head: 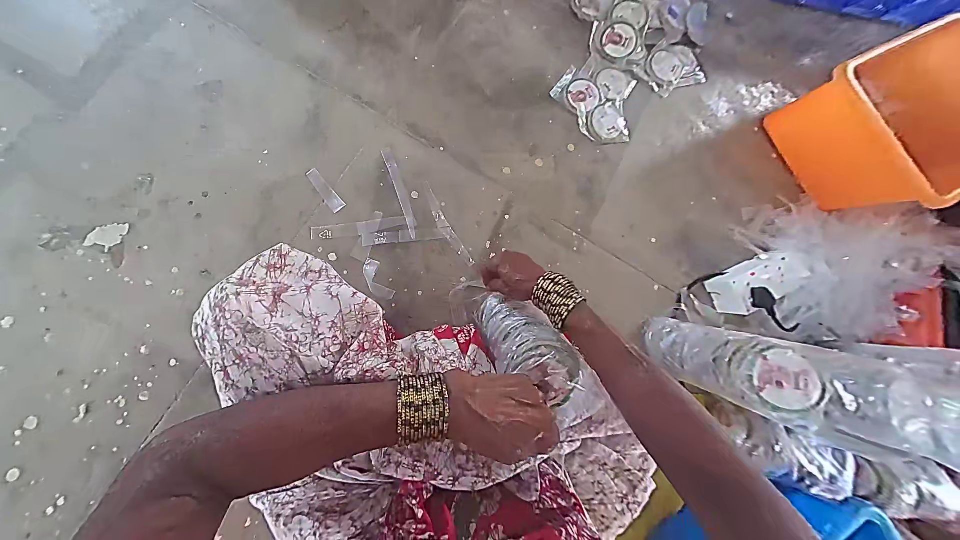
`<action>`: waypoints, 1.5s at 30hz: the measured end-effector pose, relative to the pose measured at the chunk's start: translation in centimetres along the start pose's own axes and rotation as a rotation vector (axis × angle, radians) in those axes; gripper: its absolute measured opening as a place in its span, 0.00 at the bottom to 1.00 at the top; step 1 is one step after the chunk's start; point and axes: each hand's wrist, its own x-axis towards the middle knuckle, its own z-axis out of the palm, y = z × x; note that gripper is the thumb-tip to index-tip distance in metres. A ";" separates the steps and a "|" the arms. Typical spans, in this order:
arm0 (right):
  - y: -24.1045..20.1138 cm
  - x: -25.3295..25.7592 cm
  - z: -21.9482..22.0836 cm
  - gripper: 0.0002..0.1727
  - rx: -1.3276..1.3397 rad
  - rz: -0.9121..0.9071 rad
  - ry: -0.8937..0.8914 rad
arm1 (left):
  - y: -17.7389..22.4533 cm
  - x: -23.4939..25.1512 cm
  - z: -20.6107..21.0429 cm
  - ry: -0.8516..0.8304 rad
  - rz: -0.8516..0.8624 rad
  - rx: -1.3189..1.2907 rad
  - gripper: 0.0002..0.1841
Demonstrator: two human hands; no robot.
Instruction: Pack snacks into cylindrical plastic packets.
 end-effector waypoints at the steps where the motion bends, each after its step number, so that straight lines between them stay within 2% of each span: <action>1: 0.0 -0.2 0.0 0.11 0.064 -0.008 0.099 | 0.1 0.0 0.0 -0.013 -0.006 -0.007 0.07; 3: 0.3 -0.2 0.2 0.09 0.110 -0.022 0.196 | -0.2 0.0 0.0 0.012 -0.001 -0.013 0.08; 6: 0.3 0.1 0.9 0.12 -0.018 0.023 -0.029 | -0.2 -0.1 0.3 0.036 0.028 0.017 0.08; 7: 0.3 0.0 0.4 0.12 -0.034 0.031 -0.021 | -0.3 -0.1 0.3 0.049 0.034 0.032 0.08; 10: 0.3 -0.3 0.0 0.08 0.067 0.011 0.210 | -0.3 -0.1 0.3 0.044 0.027 0.030 0.08; 11: 0.5 -0.1 0.3 0.08 0.066 0.009 0.211 | -0.1 -0.1 0.1 0.032 0.020 0.028 0.08; 13: 1.1 0.5 1.2 0.11 0.002 0.032 0.032 | 0.1 0.0 0.0 0.030 0.022 0.042 0.08; 15: 1.3 0.6 0.7 0.10 -0.017 0.017 0.027 | -0.2 -0.1 0.4 0.067 0.027 0.027 0.08; 17: 1.0 -0.6 -0.2 0.08 0.126 0.004 0.220 | 0.0 -0.2 0.8 0.084 0.027 0.048 0.08; 19: 0.6 -2.4 -1.1 0.05 0.381 -0.042 0.413 | 0.0 -0.1 0.9 0.107 0.029 0.101 0.07; 20: 0.3 -3.3 -1.3 0.04 0.535 -0.097 0.432 | 0.1 -0.1 0.9 0.104 0.030 0.105 0.07; 22: -0.6 -5.2 -1.5 0.03 0.763 -0.199 0.340 | 0.1 -0.2 0.5 0.065 0.044 0.114 0.08; 23: -1.1 -6.0 -1.3 0.03 0.735 -0.222 0.286 | 0.1 -0.2 0.2 0.051 0.059 0.122 0.08; 24: -1.6 -6.6 -1.1 0.04 0.588 -0.218 0.239 | 0.2 -0.2 0.0 0.041 0.071 0.142 0.09; 26: -2.6 -7.3 -0.3 0.09 0.204 -0.155 0.034 | 0.4 -0.1 0.0 0.035 0.065 0.128 0.09; 27: -3.1 -7.5 -0.4 0.10 0.106 -0.132 -0.033 | 0.3 -0.2 0.1 0.064 0.077 0.144 0.09; 28: -3.4 -7.8 -1.1 0.10 0.062 -0.115 -0.033 | 0.3 -0.1 0.1 0.062 0.082 0.186 0.10; 30: -3.6 -8.8 -2.0 0.08 0.130 -0.107 0.140 | 0.4 0.1 0.0 0.016 0.036 0.165 0.11; 32: -2.6 -9.7 -2.3 0.05 0.305 -0.138 0.403 | 0.1 0.5 -0.7 -0.056 -0.034 0.087 0.10; 33: -1.8 -10.1 -1.7 0.04 0.397 -0.144 0.476 | 0.1 0.5 -0.8 -0.077 -0.052 0.067 0.09; 37: -0.1 -12.0 0.4 0.05 0.490 -0.070 0.358 | 0.3 0.7 -1.3 -0.121 -0.067 0.007 0.07; 38: -0.1 -12.6 0.3 0.05 0.517 -0.065 0.425 | 0.3 0.9 -1.4 -0.140 -0.079 0.012 0.08; 41: -0.8 -14.6 -0.5 0.03 0.660 -0.054 0.808 | 0.4 1.3 -2.0 -0.175 -0.126 0.035 0.07; 42: -0.6 -15.0 -0.6 0.02 0.672 -0.025 0.878 | 0.4 1.3 -2.3 -0.179 -0.137 0.050 0.06; 43: -0.4 -15.2 -0.1 0.02 0.671 -0.004 0.863 | 0.4 1.4 -2.5 -0.183 -0.146 0.047 0.06; 45: 0.0 -14.5 2.1 0.05 0.664 0.006 0.692 | 0.2 1.3 -2.3 -0.172 -0.134 0.037 0.06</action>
